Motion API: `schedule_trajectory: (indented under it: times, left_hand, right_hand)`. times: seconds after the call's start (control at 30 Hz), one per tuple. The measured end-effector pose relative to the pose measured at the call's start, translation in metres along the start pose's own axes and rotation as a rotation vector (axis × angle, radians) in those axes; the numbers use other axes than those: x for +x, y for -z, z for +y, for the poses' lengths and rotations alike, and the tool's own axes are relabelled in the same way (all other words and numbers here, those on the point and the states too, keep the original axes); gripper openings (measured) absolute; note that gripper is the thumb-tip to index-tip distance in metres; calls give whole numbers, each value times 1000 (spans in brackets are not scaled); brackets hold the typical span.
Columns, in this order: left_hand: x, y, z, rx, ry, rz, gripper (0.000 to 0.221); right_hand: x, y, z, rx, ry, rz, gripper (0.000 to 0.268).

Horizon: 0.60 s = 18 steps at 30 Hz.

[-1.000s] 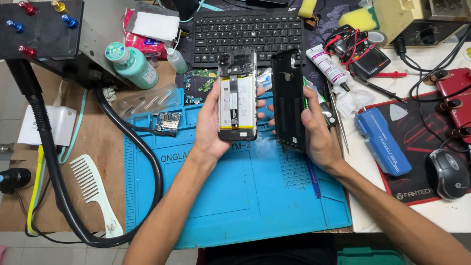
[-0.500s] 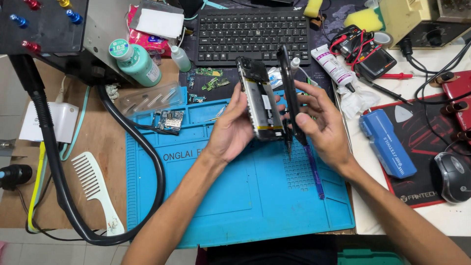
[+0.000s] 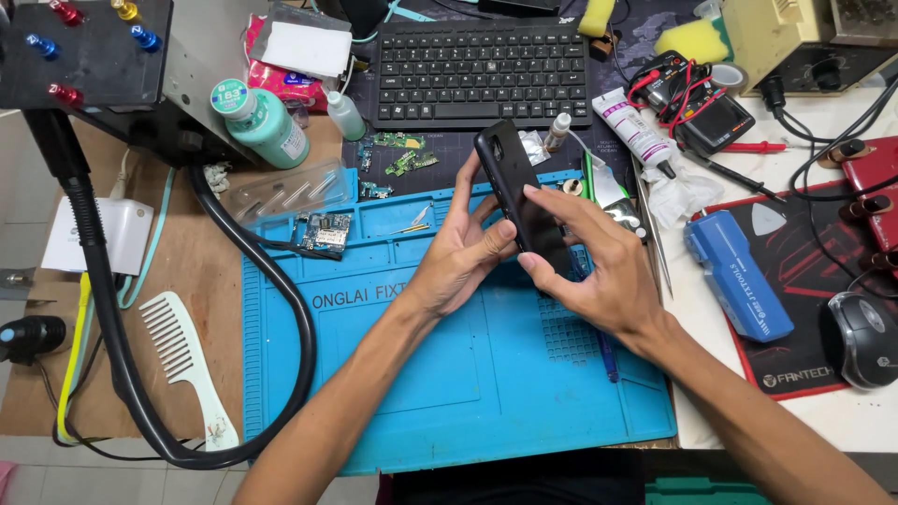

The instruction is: A person uses a screwdriver and their hands to disassemble a mobile phone, removing screws and internal components on a repair mat.

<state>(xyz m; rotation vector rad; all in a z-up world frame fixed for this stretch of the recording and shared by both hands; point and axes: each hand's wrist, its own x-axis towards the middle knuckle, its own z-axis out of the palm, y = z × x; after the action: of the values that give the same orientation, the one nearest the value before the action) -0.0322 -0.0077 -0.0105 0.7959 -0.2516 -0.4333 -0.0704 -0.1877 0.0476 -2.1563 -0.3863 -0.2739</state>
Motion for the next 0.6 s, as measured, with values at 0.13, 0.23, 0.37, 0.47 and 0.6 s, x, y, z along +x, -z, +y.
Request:
schedule_trajectory:
  times: [0.13,0.23,0.37,0.47,0.6]
  left_hand:
    - [2,3,0,13,2,3,92]
    - [4,6,-2,27,-8,7,93]
    - [4,8,1,-40,-29,44,95]
    - [1,3,10,-92,-52,52,95]
    - [2,-1,14,-123,-58,51,94]
  right_hand:
    - [0,0,-2,-21,16,3,55]
    - [-4,-1,5,-34,21,3,53]
    - [-7,-5,14,-98,126,-47,69]
    - [-7,-11,10,-164,206,-43,76]
    - [-6,-16,16,-349,311,38,61]
